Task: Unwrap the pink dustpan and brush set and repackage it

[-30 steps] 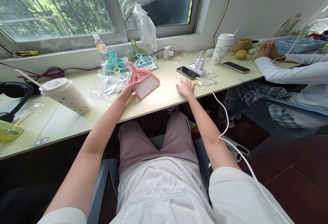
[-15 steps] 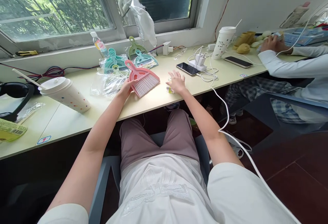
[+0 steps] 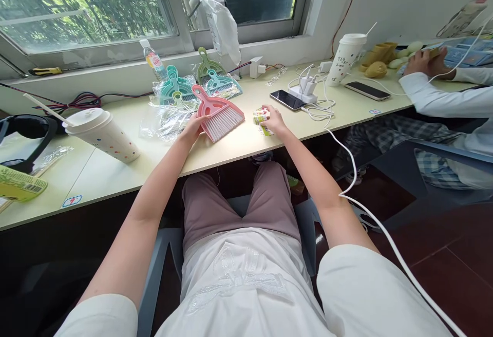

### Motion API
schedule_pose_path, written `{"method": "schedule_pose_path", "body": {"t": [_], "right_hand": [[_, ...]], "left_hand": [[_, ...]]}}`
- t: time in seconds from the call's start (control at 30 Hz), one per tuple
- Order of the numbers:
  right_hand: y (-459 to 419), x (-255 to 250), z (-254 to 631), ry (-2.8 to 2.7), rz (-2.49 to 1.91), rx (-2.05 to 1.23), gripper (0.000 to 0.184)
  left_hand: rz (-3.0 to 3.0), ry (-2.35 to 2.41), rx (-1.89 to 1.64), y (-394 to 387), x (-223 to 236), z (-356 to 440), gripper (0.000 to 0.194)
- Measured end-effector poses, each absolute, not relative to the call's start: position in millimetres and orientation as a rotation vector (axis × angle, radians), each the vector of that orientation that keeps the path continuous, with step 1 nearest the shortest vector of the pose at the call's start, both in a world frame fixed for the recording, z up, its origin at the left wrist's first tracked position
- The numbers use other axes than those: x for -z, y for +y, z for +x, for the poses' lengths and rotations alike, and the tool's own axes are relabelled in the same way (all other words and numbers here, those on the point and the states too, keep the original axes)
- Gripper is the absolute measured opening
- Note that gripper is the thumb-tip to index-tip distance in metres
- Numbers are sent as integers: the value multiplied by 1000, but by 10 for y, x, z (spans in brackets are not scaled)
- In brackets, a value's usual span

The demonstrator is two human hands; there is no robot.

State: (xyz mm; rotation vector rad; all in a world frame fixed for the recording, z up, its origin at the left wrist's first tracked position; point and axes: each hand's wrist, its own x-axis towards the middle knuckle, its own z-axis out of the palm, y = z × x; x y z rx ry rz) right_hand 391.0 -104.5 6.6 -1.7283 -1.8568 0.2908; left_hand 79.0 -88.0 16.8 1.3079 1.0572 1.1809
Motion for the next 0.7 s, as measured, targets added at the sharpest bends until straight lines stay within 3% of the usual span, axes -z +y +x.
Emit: {"method": "schedule_pose_path", "body": {"t": [0.37,0.57,0.7], "right_hand": [[-1077,-510,3490,-2076,-1137,-626,65],[-981,-733,3287,-2492,-953,-711,35],[-865,-790,3209,-2601,-1034,-650,32]], "left_hand": [[1318,950,-1115,-856,-140,775,51],[1385,858,-1049,-915,-168,807,55],[1436,842,-1001,-947,-184,821,58]]}}
